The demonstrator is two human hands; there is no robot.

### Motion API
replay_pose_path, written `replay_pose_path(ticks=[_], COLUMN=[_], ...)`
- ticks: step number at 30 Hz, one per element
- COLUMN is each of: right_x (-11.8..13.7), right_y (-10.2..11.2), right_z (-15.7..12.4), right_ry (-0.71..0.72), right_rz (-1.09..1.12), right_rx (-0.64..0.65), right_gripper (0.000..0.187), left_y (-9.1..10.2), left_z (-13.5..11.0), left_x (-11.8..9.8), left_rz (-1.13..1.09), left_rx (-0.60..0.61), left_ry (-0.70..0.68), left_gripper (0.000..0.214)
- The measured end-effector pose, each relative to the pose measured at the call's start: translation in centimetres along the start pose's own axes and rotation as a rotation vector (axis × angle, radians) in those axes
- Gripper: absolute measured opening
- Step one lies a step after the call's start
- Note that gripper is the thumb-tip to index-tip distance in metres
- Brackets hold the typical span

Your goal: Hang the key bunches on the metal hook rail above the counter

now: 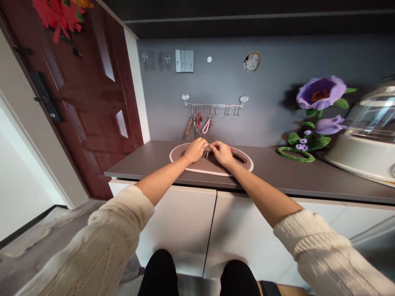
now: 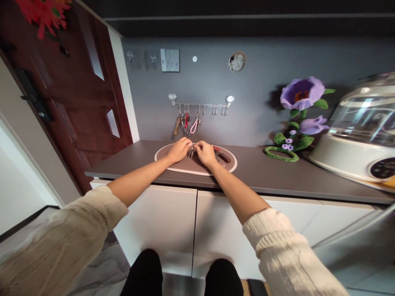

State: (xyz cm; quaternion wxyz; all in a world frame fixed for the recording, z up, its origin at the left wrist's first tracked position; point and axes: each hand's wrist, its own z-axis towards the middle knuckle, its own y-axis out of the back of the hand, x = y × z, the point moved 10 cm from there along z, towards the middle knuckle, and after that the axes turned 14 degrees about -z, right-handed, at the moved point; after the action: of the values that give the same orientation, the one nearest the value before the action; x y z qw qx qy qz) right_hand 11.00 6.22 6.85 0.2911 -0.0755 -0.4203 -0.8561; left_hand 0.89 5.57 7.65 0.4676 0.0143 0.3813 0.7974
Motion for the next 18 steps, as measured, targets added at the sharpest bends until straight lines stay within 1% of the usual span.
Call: replay_pose_path(ticks=[4, 8, 14, 18], right_x=[-0.5, -1.1, -2.4, -2.8], right_y=[0.5, 1.6, 3.0, 3.0], right_z=[-0.1, -0.2, -0.2, 0.0], right_ry=[-0.023, -0.074, -0.152, -0.159], right_rz=[0.027, 0.020, 0.019, 0.052], right_rx=[-0.042, -0.093, -0.159, -0.148], right_gripper=[0.018, 0.019, 0.021, 0.021], left_y=[0.0, -0.4, -1.4, -1.5], left_z=[0.6, 1.8, 3.1, 3.2], left_x=[-0.3, -0.7, -2.0, -1.5], left_rz=[-0.022, -0.054, -0.069, -0.082], left_rx=[-0.034, -0.072, -0.088, -0.122], left_ry=[0.011, 0.031, -0.029, -0.045], left_gripper=[0.024, 0.023, 0.026, 0.026])
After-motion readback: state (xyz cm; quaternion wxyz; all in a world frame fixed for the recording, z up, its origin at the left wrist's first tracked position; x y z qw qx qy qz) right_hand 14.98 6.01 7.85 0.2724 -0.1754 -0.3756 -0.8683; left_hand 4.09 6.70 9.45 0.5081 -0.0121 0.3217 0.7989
